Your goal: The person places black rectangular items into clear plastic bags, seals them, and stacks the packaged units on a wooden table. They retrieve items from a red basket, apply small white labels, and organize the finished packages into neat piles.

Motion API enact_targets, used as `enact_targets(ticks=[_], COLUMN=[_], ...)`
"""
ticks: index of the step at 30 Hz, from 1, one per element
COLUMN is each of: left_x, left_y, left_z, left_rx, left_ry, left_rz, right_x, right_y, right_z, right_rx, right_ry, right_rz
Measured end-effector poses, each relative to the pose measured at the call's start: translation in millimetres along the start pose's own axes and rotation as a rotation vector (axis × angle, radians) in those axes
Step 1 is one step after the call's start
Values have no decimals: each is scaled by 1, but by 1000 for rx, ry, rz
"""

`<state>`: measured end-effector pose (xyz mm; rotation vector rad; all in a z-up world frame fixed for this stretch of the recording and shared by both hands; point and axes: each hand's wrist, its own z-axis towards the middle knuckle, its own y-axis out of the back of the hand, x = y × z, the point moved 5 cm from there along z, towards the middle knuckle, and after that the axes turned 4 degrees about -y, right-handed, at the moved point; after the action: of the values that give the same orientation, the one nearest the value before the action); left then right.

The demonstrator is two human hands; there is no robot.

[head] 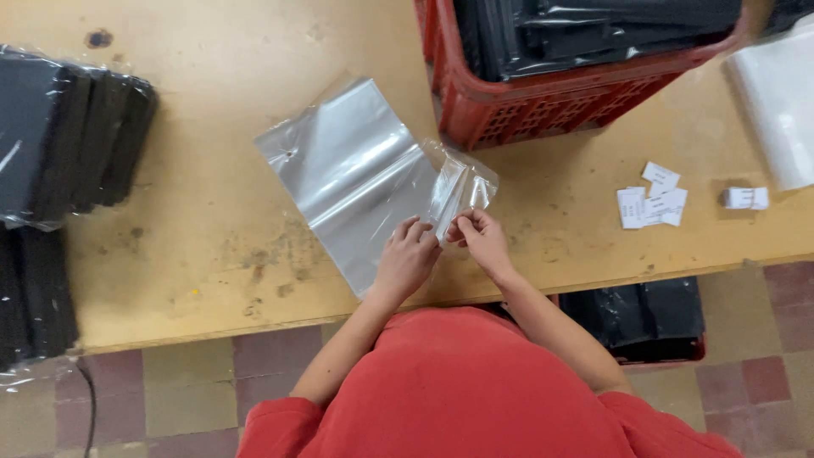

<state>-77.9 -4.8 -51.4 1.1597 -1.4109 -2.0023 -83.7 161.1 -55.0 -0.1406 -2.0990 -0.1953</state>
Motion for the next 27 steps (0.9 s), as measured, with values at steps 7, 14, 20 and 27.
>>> enact_targets(ticks=[7, 14, 20, 27], left_x=[-38, -29, -125, -98], left_y=[9, 55, 187, 200], left_z=[24, 79, 196, 291], left_rx=[128, -523, -875, -604], left_ry=[441, 441, 152, 448], left_rz=[-88, 155, 83, 4], right_x=[-79, 156, 289, 312], right_y=[99, 203, 211, 196], right_z=[51, 6, 16, 62], right_rx=[57, -114, -366, -414], right_ry=[-191, 871, 1668, 1878], right_rz=[-49, -517, -991, -978])
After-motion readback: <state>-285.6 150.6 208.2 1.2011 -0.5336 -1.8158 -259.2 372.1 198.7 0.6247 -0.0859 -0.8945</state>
